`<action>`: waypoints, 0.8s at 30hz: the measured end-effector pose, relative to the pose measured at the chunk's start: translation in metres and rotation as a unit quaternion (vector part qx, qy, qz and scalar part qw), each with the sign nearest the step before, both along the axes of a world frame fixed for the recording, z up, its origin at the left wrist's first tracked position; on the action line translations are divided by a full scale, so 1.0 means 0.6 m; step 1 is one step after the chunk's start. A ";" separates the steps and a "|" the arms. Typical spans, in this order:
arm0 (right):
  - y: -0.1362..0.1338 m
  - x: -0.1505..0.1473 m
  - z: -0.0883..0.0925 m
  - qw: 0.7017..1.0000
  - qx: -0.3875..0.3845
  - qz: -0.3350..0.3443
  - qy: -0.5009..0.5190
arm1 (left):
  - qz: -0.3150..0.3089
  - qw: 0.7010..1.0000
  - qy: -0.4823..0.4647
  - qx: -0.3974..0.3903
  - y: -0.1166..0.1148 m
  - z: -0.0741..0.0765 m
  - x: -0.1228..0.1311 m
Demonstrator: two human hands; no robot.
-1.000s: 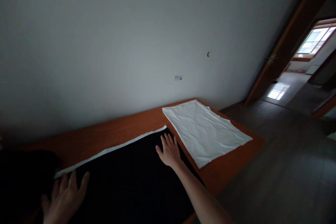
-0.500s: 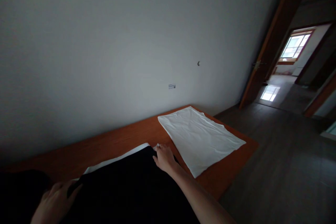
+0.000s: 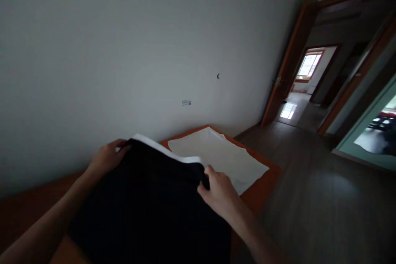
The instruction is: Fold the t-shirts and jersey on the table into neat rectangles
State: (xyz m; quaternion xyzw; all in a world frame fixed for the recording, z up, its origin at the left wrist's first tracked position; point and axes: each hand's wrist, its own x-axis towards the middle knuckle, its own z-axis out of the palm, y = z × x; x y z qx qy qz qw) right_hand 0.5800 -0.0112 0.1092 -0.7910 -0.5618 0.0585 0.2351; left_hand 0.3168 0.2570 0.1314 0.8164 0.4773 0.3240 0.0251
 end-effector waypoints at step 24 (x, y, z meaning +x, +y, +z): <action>-0.001 0.070 -0.268 0.987 0.061 0.100 -0.108 | -0.070 0.991 0.103 -0.058 -0.315 -0.285 -0.229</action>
